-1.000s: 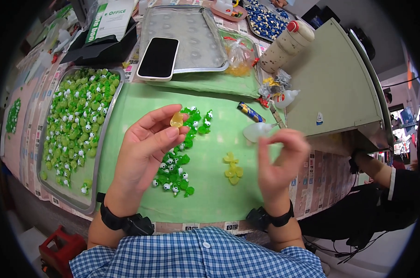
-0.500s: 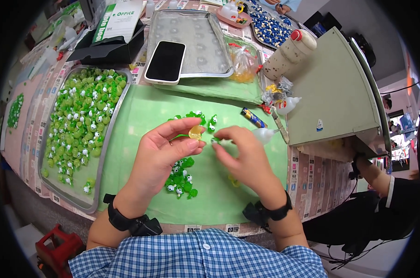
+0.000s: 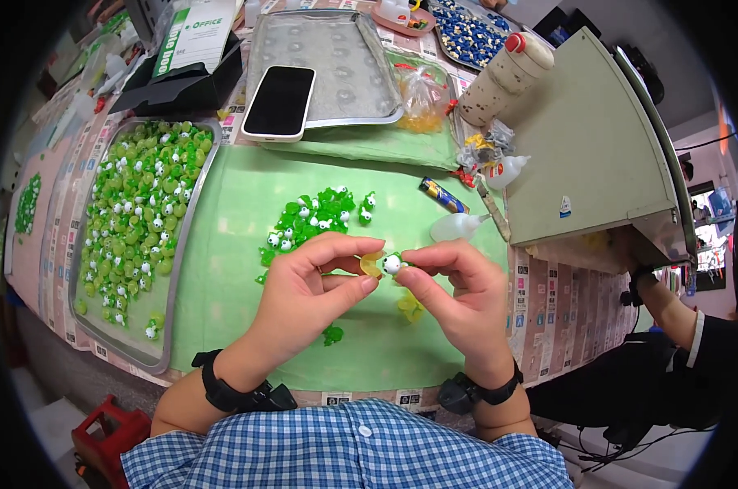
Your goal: Assemble small plastic figurine components using glue.
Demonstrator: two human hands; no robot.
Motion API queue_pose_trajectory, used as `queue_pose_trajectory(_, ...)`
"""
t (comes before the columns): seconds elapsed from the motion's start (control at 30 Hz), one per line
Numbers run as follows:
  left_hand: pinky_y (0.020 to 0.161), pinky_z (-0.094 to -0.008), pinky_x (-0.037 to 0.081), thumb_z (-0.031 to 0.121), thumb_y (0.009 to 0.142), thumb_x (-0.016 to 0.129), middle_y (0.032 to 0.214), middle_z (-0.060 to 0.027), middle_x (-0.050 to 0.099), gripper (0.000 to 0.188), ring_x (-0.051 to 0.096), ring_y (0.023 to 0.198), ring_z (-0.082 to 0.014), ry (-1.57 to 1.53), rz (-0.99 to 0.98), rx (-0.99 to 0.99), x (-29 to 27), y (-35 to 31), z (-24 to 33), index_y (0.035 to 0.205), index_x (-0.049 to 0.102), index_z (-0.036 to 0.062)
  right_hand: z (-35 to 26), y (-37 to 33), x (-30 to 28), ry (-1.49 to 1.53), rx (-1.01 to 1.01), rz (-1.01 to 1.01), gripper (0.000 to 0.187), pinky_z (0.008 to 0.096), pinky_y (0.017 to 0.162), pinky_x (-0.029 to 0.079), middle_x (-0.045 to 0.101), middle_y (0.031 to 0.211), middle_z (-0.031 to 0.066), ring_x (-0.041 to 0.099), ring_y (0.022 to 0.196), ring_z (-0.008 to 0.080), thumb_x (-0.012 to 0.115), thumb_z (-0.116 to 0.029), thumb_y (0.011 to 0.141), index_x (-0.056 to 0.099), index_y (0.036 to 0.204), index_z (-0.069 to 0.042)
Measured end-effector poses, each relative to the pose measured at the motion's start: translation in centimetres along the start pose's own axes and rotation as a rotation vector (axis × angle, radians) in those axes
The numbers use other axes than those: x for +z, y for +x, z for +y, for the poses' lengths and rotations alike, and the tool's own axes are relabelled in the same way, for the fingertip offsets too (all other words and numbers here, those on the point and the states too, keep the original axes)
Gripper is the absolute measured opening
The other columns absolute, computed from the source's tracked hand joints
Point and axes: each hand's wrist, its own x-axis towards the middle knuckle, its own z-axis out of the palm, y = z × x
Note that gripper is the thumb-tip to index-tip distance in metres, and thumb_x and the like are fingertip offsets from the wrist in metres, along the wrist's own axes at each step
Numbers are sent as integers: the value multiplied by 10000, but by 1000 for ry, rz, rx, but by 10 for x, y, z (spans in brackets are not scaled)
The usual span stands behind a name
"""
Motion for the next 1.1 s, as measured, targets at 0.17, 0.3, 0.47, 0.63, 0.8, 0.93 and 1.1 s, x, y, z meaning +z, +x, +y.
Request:
queue_pose_trajectory(0.17,826,-238,517,-88,794,570,1024,-50,532,341,556,924,-117,84,-2,35,3,-2,1,1117,593,21,4,3,7,-190,-192,-19,143,256,604,485,643,774,78,619,684,163,683,-1,741,633,874,-14)
queue_pose_trajectory(0.3,824,-236,517,-95,788,565,1022,-52,533,356,558,906,-116,108,-2,56,4,-4,1,1120,594,27,7,4,11,-249,-246,-13,124,298,577,474,621,745,98,606,661,221,674,18,722,620,828,-16)
queue_pose_trajectory(0.47,810,-238,522,-102,781,591,1024,-71,532,357,569,932,-143,195,14,90,2,-5,1,1126,574,-12,10,1,17,-264,-283,2,128,320,570,462,606,722,100,589,647,243,675,21,714,612,820,-13)
queue_pose_trajectory(0.63,817,-254,524,-70,784,604,1026,-77,580,327,580,937,-133,83,28,53,4,-4,7,1104,592,-2,11,1,15,-276,-309,26,149,318,562,427,597,707,84,566,625,225,693,7,700,616,821,-33)
queue_pose_trajectory(0.8,804,-260,517,-16,798,636,1061,-103,605,278,589,938,-136,-136,-35,-127,-10,-1,1,1072,592,-25,6,2,8,-494,-504,-17,239,312,594,369,567,733,27,528,656,188,738,-73,660,637,876,-76)
queue_pose_trajectory(0.93,792,-242,491,5,820,618,1031,-100,612,251,590,919,-131,-319,-107,-256,-12,-1,-1,1064,560,-8,2,-1,7,-422,-410,-26,303,318,617,365,554,776,22,522,697,198,750,-103,643,634,923,-84)
queue_pose_trajectory(1.1,776,-231,471,-3,837,588,1039,-92,592,215,574,897,-126,-521,-233,-343,-11,-2,0,1012,470,40,0,0,3,-469,-431,-133,358,333,645,357,524,766,21,495,701,207,758,-160,612,615,929,-79)
